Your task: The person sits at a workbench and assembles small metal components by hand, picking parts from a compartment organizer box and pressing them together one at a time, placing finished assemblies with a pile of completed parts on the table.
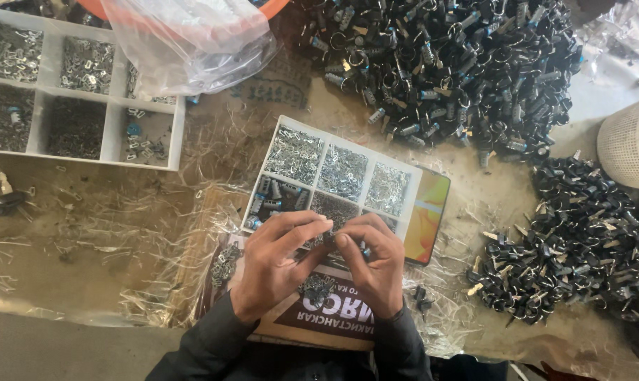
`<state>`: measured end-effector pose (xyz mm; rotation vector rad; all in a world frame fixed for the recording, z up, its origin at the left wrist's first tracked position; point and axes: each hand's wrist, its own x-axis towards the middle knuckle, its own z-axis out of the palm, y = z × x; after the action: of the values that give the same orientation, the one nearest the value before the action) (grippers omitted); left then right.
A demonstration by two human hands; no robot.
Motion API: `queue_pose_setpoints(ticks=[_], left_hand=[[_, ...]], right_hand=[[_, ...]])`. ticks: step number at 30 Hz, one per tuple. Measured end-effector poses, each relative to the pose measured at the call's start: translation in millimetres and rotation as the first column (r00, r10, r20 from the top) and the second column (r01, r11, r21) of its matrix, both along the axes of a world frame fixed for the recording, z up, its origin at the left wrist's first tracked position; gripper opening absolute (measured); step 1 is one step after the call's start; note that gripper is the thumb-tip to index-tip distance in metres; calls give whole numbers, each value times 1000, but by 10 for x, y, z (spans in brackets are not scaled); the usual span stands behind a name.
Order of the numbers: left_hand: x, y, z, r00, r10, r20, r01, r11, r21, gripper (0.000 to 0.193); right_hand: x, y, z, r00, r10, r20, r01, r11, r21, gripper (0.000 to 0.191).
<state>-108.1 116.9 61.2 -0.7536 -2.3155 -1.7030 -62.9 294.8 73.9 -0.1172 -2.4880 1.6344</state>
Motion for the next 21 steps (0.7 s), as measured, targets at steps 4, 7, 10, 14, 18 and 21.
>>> queue_pose_setpoints(ticks=[4,7,10,14,18,21], left_hand=[[5,-4,-12,1000,0,4,0,1000,-9,41],[4,-11,-29,1000,-21,14,21,1000,0,41],[9,-17,-38,1000,-9,9,9,1000,-6,41],[10,-12,-42,1000,-15,7,15,1000,6,42],[12,-20,-28,1000,-12,-1,12,1000,2,42],[7,-21,-14,1000,-10,-9,10,1000,3,42]], right_hand=[[-5,2,2,1000,2,-12,-2,1000,6,7],[-2,2,3,1000,1,-8,-1,1000,-3,7],[0,-7,3,1000,3,-14,-3,1000,-10,7],[5,-27,-4,1000,-6,-15,6,1000,-16,8],[11,-34,1,1000,-16,-19,16,1000,-10,7],[15,-41,7,1000,-23,-19,23,1000,-8,7]])
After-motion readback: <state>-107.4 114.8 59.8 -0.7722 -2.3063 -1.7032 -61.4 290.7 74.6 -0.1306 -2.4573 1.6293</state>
